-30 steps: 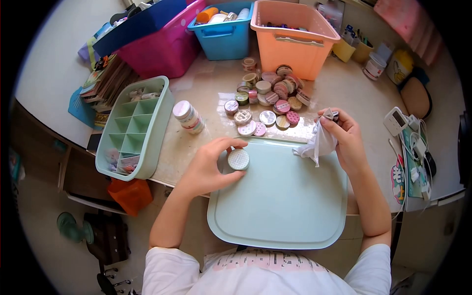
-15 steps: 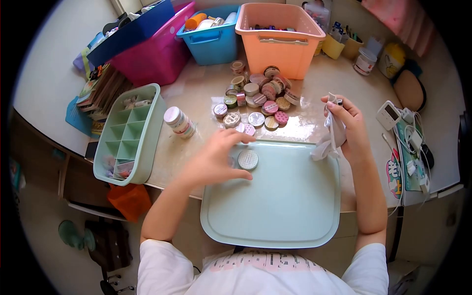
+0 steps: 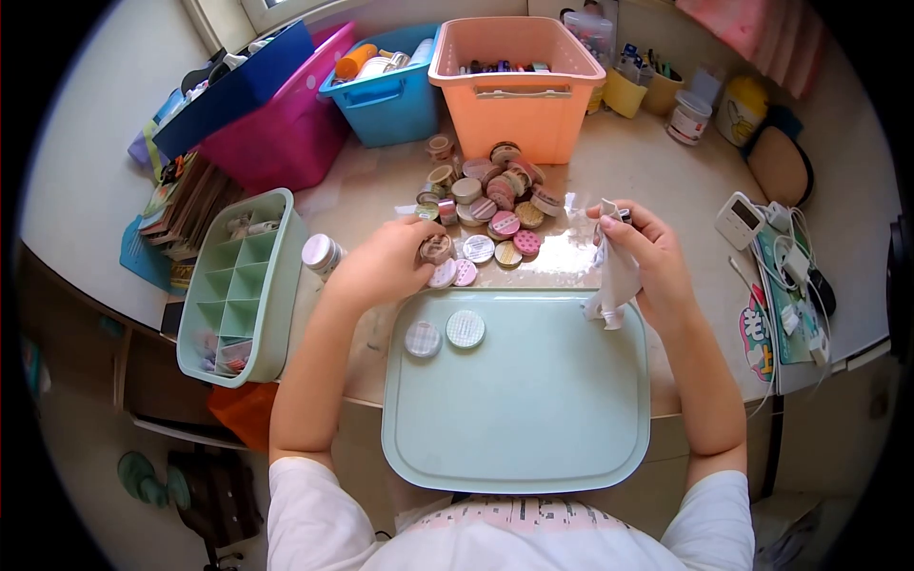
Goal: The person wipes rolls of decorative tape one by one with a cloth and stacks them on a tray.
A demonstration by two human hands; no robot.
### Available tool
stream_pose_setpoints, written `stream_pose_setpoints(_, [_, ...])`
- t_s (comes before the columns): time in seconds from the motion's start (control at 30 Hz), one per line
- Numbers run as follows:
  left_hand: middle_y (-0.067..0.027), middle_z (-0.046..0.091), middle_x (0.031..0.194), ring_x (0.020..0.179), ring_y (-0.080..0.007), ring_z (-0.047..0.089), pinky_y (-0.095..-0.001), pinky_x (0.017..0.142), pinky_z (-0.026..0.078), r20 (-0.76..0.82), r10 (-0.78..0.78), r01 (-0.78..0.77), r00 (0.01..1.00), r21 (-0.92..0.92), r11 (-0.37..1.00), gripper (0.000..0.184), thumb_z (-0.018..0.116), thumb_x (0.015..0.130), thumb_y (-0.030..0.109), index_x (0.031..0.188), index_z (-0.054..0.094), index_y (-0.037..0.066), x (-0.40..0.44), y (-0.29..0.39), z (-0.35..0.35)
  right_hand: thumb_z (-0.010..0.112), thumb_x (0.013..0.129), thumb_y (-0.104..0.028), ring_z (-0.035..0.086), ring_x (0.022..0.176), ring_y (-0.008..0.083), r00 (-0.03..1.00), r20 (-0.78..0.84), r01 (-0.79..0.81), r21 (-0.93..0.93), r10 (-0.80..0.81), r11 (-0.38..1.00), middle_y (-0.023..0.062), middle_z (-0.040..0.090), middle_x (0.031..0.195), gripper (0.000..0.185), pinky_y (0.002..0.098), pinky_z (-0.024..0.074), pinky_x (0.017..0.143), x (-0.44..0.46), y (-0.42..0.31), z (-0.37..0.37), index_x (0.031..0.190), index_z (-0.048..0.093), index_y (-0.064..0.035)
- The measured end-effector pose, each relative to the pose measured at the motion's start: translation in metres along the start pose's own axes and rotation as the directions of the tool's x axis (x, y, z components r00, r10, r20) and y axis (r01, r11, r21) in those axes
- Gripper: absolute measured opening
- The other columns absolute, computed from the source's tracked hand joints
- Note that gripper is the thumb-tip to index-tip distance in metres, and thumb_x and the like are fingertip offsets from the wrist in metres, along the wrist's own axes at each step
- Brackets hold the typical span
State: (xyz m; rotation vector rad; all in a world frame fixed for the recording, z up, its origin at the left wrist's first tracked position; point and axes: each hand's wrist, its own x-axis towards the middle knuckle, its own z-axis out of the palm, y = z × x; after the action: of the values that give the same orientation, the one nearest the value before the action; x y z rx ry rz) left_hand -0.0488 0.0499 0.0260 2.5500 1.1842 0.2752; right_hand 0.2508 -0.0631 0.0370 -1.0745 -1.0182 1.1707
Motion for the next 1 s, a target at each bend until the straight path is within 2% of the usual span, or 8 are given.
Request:
stream_pose_setpoints(0.17, [-0.0166,0.063,0.108,0.089,-0.0241,0.067,-0.0358,0.082,0.055,0.161,-0.106,0.111,0.981,-0.023,0.994,0.051,0.077,0.078,0.016,0.124,0.063,-0.001,0.01,0.004,-0.011,0.061,0.093,-0.009,0.058,0.09,0.0102,0.993,-0.056,-0.081,0.291,0.101,0.953,0.0034,0.059,0.107,0.034,0.027,0.0495,0.081,-0.004,0.002,0.004,0.126,0.054,-0.004])
stream_pose_setpoints(0.23, [-0.0137,0.064,0.101,0.086,-0.0197,0.066,-0.0317,0.073,0.055,-0.087,0.052,-0.06,0.995,-0.092,0.994,0.046,0.079,0.076,0.017,0.116,0.064,-0.002,0.008,0.008,-0.014,0.06,0.092,-0.005,0.059,0.092,0.0103,0.997,-0.06,-0.04,0.199,0.053,0.979,0.0032,0.057,0.109,0.035,0.0267,0.0495,0.083,0.001,0.018,-0.002,0.126,0.051,-0.0035])
stream_pose_setpoints(0.4, [-0.0079,0.063,0.09,0.07,-0.0134,0.061,-0.024,0.059,0.049,-0.333,0.251,-0.343,0.909,-0.255,0.904,0.041,0.08,0.071,0.015,0.106,0.065,0.002,0.009,0.066,-0.003,0.058,0.09,0.008,0.06,0.097,0.0114,0.987,-0.023,0.16,-0.032,-0.161,0.987,0.0035,0.059,0.109,0.033,0.027,0.0503,0.088,-0.002,0.019,0.005,0.122,0.054,-0.0006])
stream_pose_setpoints(0.53, [-0.0074,0.061,0.091,0.073,-0.0173,0.062,-0.0287,0.061,0.052,-0.408,0.271,-0.402,0.872,-0.281,0.872,0.044,0.081,0.07,0.014,0.109,0.064,0.002,0.007,0.066,0.016,0.062,0.085,0.014,0.066,0.098,0.0144,0.856,0.051,0.503,-0.311,-0.515,0.806,0.0079,0.07,0.106,0.025,0.0299,0.0544,0.083,-0.004,0.024,0.009,0.106,0.068,-0.0004])
stream_pose_setpoints(0.63, [-0.0058,0.064,0.09,0.067,-0.0135,0.06,-0.0263,0.056,0.05,-0.379,0.222,-0.365,0.898,-0.362,0.858,0.048,0.084,0.067,0.014,0.11,0.066,0.003,-0.002,0.061,0.02,0.072,0.074,0.01,0.067,0.095,0.0256,0.667,0.272,0.691,-0.573,-0.694,0.44,0.0114,0.072,0.103,0.032,0.0347,0.0562,0.082,0.0,0.028,0.016,0.103,0.074,-0.004])
stream_pose_setpoints(0.73, [-0.0053,0.067,0.093,0.066,-0.011,0.06,-0.0249,0.054,0.048,-0.393,0.224,-0.387,0.892,-0.406,0.828,0.05,0.086,0.066,0.013,0.111,0.068,0.003,-0.007,0.055,0.024,0.074,0.074,0.007,0.066,0.097,0.0286,0.556,0.457,0.788,-0.556,-0.694,0.266,0.0102,0.072,0.109,0.036,0.037,0.0562,0.083,0.003,0.037,0.035,0.108,0.074,-0.0045])
stream_pose_setpoints(0.87, [-0.0053,0.072,0.096,0.067,-0.0099,0.061,-0.0237,0.051,0.046,-0.393,0.246,-0.409,0.886,-0.412,0.814,0.05,0.087,0.063,0.012,0.111,0.07,0.005,-0.01,0.047,0.02,0.074,0.073,0.004,0.063,0.102,0.0271,0.573,0.611,0.816,-0.493,-0.547,0.303,0.0065,0.073,0.113,0.038,0.0353,0.0562,0.081,-0.012,0.03,0.036,0.11,0.075,-0.0054])
stream_pose_setpoints(1.0, [-0.0037,0.073,0.089,0.064,-0.0103,0.06,-0.0242,0.051,0.046,-0.427,0.284,-0.475,0.858,-0.45,0.756,0.051,0.087,0.06,0.011,0.109,0.071,0.007,-0.011,0.054,0.027,0.075,0.074,0.002,0.062,0.104,0.0266,0.551,0.572,0.802,-0.566,-0.608,0.194,0.0062,0.073,0.115,0.034,0.0337,0.0569,0.078,-0.008,0.028,0.037,0.108,0.076,-0.0045])
